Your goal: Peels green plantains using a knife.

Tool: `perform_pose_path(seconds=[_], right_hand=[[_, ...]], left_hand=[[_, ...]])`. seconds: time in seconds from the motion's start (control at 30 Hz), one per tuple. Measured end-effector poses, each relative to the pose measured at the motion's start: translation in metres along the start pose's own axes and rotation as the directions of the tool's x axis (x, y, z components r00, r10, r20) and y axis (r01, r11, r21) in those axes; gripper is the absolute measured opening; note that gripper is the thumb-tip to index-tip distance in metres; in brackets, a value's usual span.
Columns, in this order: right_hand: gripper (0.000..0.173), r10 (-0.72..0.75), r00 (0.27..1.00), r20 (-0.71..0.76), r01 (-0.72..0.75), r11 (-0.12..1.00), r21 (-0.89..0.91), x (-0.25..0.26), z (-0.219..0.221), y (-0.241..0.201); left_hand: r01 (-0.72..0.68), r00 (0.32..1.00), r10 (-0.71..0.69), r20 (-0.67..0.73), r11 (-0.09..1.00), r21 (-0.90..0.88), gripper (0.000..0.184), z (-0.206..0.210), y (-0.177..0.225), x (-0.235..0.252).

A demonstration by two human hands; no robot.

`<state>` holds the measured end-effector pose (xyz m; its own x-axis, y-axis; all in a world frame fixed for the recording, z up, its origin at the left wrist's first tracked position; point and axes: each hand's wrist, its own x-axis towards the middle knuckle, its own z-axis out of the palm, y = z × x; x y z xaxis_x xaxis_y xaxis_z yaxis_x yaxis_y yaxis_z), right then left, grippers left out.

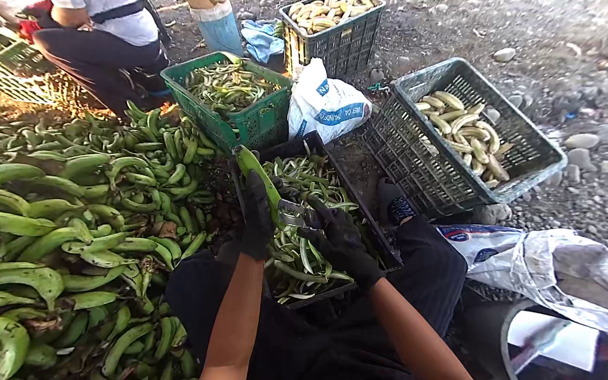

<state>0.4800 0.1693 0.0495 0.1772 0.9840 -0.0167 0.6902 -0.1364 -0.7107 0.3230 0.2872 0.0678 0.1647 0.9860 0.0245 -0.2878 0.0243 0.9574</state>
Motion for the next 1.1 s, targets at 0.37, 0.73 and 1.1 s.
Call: perform_pose_path(seconds=[0.37,0.73,1.1], right_hand=[[0.063,-0.081,0.977,-0.198,0.041,0.979,-0.198,0.002,0.018,-0.013],[0.06,0.088,0.917,-0.389,-0.188,0.956,-0.227,0.09,0.013,-0.009],[0.061,0.143,0.978,-0.155,-0.141,0.99,0.025,0.05,-0.014,-0.009]], left_hand=[[0.064,0.989,-0.048,0.141,0.992,-0.108,0.063,-0.021,-0.004,-0.005],[0.573,0.811,-0.558,0.177,0.818,-0.045,0.062,-0.003,0.003,-0.02],[0.269,0.961,-0.273,0.052,0.96,0.079,0.051,-0.008,-0.002,-0.011]])
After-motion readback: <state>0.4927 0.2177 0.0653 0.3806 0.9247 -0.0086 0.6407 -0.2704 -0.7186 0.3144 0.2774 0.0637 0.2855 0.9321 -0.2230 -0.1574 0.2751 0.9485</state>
